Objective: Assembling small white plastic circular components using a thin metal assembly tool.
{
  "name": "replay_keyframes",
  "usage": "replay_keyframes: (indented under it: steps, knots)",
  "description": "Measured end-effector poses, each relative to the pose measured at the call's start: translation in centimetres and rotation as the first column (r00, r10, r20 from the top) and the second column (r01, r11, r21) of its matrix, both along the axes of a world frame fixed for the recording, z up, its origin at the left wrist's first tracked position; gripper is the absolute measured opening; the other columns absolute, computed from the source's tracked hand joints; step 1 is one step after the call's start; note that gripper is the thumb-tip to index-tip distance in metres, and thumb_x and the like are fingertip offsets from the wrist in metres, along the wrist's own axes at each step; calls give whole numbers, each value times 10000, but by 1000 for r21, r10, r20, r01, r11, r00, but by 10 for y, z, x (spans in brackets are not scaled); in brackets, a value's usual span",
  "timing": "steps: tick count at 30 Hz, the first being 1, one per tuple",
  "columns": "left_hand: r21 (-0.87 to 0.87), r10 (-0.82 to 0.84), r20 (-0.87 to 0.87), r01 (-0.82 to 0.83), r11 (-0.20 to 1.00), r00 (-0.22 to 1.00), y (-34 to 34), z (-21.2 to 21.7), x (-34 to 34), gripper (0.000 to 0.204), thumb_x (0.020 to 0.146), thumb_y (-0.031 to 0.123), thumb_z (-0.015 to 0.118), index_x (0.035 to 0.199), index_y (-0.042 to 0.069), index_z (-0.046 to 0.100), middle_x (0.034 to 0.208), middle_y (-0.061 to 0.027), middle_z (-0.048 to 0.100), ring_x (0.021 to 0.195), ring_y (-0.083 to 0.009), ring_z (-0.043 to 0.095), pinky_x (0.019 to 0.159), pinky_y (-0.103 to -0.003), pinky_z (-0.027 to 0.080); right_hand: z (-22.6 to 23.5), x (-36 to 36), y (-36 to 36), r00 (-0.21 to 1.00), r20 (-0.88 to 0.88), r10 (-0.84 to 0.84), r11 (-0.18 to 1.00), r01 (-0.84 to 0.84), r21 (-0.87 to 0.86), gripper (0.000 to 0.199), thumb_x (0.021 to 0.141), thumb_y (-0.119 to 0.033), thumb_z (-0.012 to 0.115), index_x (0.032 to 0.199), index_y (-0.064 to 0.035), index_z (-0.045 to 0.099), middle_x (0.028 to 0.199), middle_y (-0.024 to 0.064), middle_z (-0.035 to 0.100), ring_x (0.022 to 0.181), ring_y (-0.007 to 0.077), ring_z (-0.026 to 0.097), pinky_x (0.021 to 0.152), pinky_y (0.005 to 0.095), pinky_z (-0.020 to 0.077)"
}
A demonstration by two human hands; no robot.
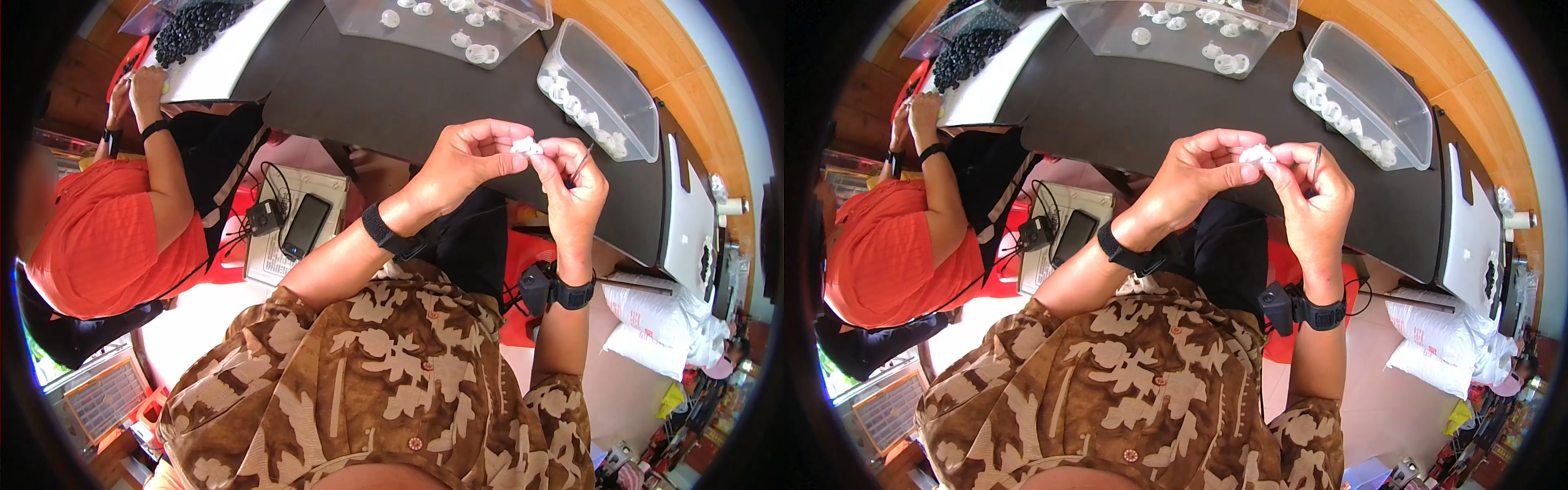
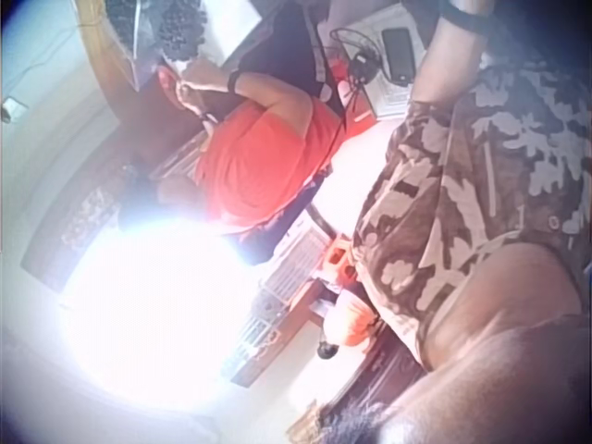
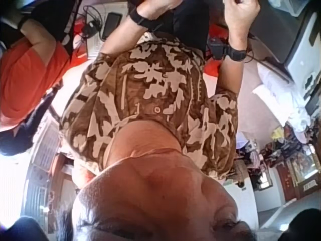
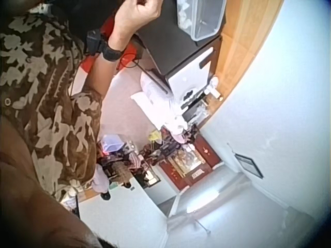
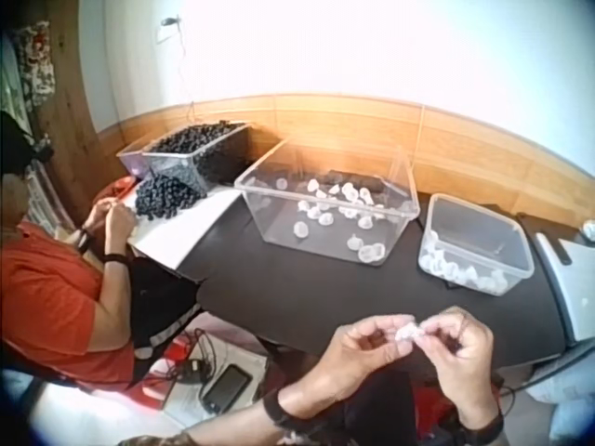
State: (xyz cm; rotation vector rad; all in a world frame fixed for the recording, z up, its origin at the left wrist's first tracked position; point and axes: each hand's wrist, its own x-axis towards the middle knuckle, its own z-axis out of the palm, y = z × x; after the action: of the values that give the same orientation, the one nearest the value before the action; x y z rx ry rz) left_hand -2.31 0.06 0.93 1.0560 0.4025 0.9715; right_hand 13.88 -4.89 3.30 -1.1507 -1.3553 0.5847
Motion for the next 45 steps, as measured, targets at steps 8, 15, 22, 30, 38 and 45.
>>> replay_keyframes:
  steps: [8, 15, 22, 30, 38, 45]
  knots:
    - [100, 42, 20, -44, 994, 999, -8, 12, -5, 440, 843, -64, 649, 1250, 0, 495, 1161, -132, 619, 1079, -175, 605, 933, -312, 521, 20, -3, -5, 924, 370, -92, 953, -26, 302, 148, 745, 69, 705, 832, -39, 651, 786, 55, 614, 616, 138, 550, 522, 249, 426]
    - [169, 37, -4, -36, 985, 999, -9, 17, 3, 399, 846, -67, 643, 1220, -9, 517, 1159, -135, 622, 1090, -184, 602, 954, -317, 508, 19, 6, -9, 907, 396, -142, 933, -11, 360, 172, 722, 73, 715, 836, -42, 656, 798, 64, 622, 639, 172, 584, 535, 268, 455]
    - [196, -26, -146, 54, 979, 989, -16, 18, 18, 337, 859, -91, 602, 1185, -18, 565, 1202, -143, 605, 1112, -210, 592, 966, -338, 492, 13, 25, -27, 938, 324, -125, 963, 37, 266, 138, 764, 47, 669, 843, -47, 607, 808, 85, 608, 633, 236, 587, 555, 308, 469]
    - [218, 49, -300, 19, 976, 953, -6, 3, 5, 338, 902, -43, 576, 1235, -4, 536, 1260, -151, 571, 1099, -233, 603, 923, -320, 494, 3, 208, -68, 851, 231, -472, 852, 507, -127, 32, 838, -28, 638, 850, -6, 620, 787, 53, 664, 713, 76, 588, 650, 256, 488]
    - [138, 8, -322, 38, 990, 947, -5, -3, 1, 333, 906, -60, 564, 1233, -10, 528, 1200, -130, 602, 1081, -219, 613, 941, -324, 495, -45, 416, -103, 8, 886, -463, 201, 975, 96, 148, 829, -115, 574, 948, -62, 645, 883, 184, 664, 847, 393, 640, 719, 483, 501]
    - [93, -5, -337, 38, 995, 942, -15, 5, -5, 327, 917, -70, 536, 1238, -12, 525, 1203, -129, 600, 1102, -224, 604, 984, -340, 477, -65, 433, -105, -100, 966, -239, 323, 930, 177, 195, 874, -119, 518, 1004, -47, 645, 932, 175, 659, 885, 376, 637, 752, 472, 502]
